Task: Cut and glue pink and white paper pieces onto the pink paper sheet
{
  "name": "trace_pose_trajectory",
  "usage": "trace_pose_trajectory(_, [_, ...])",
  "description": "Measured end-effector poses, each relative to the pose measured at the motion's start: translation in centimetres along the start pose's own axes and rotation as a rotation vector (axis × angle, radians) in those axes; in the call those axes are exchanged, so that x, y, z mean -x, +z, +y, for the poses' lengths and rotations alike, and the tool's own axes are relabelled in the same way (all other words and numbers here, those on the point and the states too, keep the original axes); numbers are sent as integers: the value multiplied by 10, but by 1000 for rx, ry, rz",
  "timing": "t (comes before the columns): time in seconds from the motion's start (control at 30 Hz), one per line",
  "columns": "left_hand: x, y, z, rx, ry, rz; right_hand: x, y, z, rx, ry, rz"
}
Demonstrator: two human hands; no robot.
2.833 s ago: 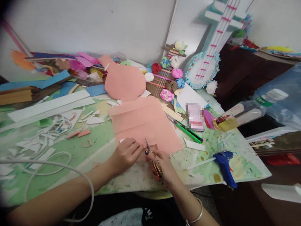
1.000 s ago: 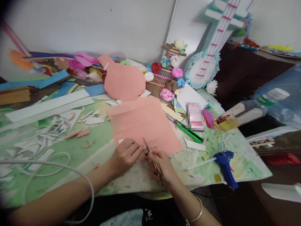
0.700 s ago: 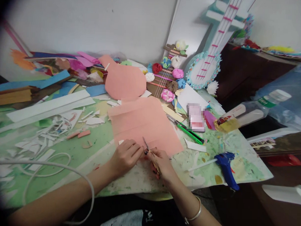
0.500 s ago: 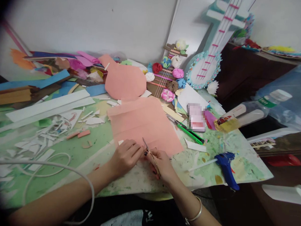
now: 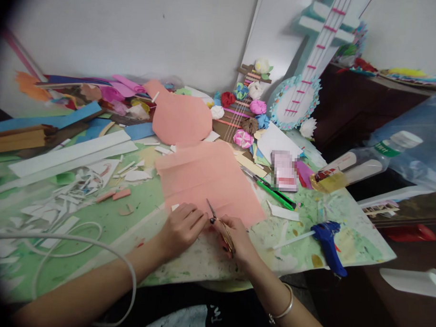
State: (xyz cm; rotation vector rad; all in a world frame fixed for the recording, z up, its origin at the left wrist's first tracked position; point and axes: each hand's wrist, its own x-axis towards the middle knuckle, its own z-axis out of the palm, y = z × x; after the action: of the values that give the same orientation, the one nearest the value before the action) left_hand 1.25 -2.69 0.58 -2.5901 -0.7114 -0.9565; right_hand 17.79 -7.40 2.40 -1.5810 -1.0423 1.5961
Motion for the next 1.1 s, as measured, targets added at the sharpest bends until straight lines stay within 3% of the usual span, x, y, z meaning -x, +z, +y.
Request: trace_pose_trajectory(1.1, [4,0,0,23,5,-6,-9,-4,-2,89,-28,-73])
